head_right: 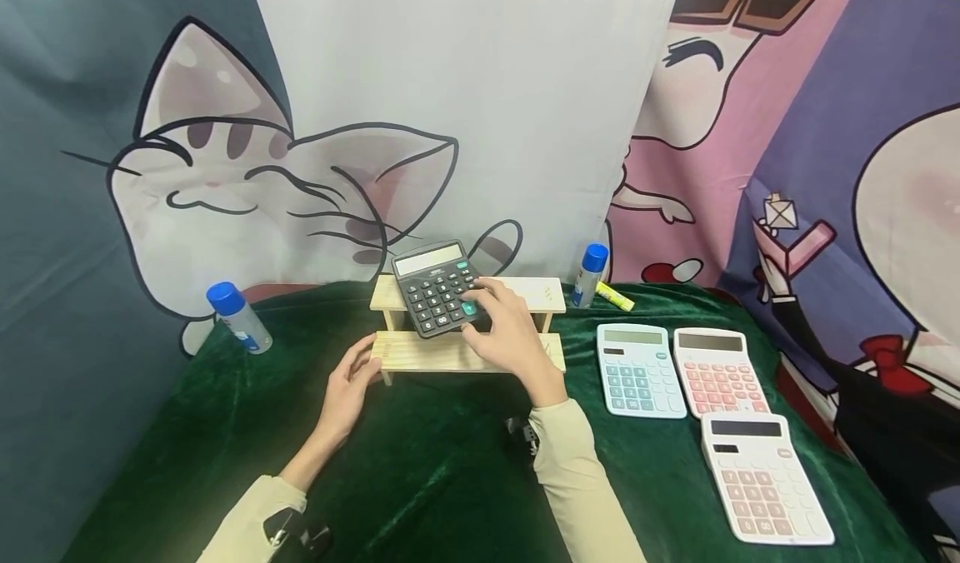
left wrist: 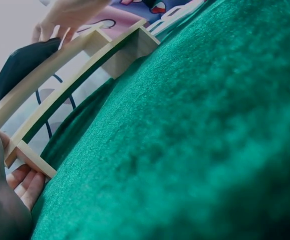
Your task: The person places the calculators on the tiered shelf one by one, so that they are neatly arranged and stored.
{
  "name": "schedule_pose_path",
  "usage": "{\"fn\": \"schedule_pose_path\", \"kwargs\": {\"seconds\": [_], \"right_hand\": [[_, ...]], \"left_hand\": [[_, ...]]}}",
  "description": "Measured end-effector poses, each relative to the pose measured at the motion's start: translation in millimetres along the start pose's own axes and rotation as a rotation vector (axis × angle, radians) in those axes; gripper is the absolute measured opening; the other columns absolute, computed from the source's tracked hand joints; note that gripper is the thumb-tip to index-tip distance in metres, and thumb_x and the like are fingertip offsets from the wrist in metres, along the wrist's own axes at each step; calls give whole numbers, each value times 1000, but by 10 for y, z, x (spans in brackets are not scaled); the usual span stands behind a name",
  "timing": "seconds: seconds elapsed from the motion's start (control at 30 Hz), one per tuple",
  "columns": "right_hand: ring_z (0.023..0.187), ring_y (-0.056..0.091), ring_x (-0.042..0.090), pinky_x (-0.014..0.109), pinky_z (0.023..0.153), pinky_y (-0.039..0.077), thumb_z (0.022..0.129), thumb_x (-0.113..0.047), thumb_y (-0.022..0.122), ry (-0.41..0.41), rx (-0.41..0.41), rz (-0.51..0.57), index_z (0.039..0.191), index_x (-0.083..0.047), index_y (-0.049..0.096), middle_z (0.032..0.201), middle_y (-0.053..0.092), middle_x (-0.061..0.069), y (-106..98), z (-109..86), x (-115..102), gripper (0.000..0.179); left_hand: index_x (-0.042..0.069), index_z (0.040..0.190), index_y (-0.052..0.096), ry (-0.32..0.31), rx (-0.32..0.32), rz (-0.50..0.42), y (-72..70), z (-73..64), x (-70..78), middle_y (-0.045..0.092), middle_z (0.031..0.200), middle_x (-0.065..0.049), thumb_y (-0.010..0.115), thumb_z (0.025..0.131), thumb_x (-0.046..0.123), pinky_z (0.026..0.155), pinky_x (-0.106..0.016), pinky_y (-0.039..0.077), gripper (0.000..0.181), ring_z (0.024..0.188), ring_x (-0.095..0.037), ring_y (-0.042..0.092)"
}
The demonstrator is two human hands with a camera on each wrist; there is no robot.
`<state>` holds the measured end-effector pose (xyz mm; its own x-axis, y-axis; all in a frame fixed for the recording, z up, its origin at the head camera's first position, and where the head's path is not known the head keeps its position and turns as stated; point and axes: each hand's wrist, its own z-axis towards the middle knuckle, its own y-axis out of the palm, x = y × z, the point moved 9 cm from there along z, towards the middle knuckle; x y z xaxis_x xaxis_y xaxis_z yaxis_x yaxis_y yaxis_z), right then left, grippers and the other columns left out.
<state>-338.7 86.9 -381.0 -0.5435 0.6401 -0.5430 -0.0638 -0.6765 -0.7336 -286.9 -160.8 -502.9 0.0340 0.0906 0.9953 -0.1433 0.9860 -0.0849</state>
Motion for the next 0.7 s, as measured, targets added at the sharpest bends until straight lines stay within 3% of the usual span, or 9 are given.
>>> {"fn": "schedule_pose_path", "kwargs": {"seconds": [0.7], "right_hand": [[119, 49, 26, 48, 99, 40, 87, -44, 76, -76, 130, -93, 120, -21, 67, 133, 52, 7, 190, -40, -257, 41]], "left_hand": [[16, 148, 46, 17, 0, -10, 6, -1, 7, 59, 133, -17, 54, 104, 18, 88, -14, 50, 45, 105, -1, 59]]}}
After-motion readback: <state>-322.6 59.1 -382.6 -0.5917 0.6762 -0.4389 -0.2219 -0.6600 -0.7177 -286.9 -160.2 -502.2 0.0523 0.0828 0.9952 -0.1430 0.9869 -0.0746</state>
